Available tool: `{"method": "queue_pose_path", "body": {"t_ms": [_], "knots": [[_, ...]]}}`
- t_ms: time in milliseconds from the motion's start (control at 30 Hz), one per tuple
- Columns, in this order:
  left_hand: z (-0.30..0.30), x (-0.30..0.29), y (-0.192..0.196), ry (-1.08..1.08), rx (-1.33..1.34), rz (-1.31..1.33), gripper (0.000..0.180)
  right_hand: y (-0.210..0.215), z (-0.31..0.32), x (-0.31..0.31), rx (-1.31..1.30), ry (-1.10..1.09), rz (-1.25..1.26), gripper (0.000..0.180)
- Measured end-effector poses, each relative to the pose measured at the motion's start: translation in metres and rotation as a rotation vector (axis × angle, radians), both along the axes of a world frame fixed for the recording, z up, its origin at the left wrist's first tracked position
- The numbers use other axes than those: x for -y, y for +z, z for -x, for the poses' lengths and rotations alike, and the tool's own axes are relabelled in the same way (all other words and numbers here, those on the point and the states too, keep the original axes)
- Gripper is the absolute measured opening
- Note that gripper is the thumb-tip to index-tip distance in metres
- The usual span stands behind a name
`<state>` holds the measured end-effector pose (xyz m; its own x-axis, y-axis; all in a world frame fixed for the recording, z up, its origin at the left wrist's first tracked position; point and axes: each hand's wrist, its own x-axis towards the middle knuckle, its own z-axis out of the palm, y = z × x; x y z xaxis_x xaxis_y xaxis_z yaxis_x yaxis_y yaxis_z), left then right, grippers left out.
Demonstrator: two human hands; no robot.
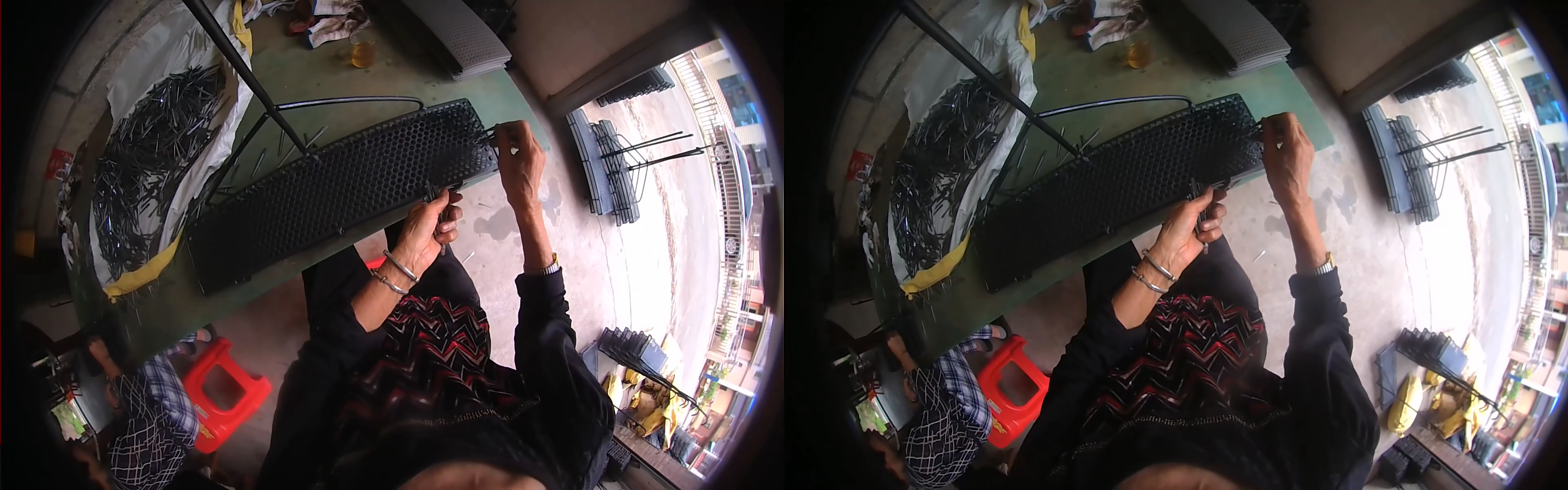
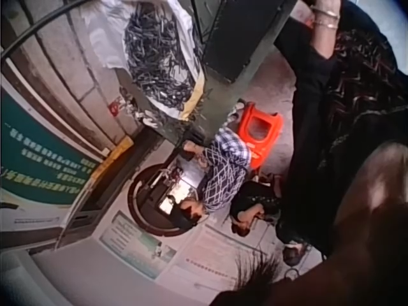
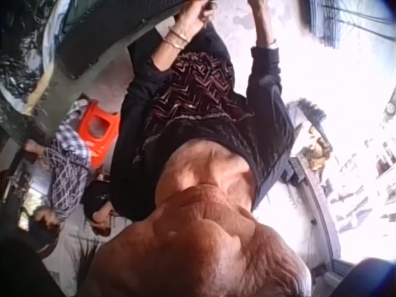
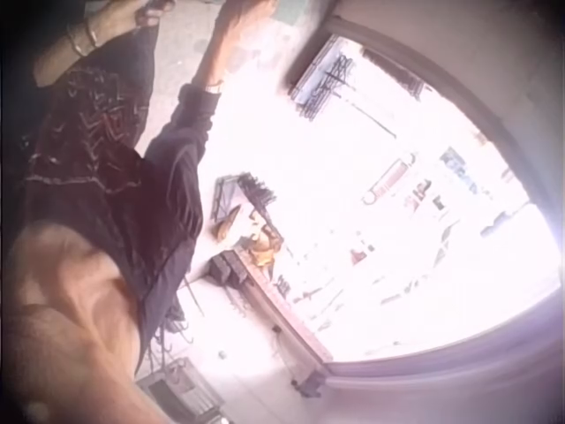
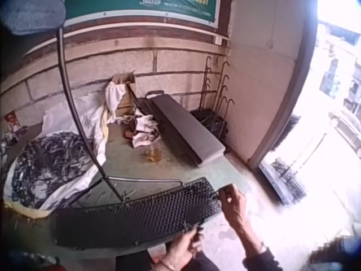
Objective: Sorting small metal rods and inserting them into a mesh panel frame.
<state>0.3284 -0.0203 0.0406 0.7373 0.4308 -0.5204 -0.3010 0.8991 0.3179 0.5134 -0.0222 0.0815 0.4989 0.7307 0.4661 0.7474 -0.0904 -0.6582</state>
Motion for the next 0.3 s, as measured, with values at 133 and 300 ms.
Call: {"method": "queue_pose_path", "body": {"t_ms": [133, 300], "knots": [[-0.0004, 0.0005, 0.0003, 0.001, 0.027, 0.016, 0.021, 0.0011, -0.0045, 0.0002, -0.026, 0.030, 0.015, 0.009], [0.0009, 0.0005, -0.0033, 0.001, 0.056, 0.018, 0.022, 0.0069, -0.0027, -0.0027, -0.028, 0.023, 0.070, 0.010]]}}
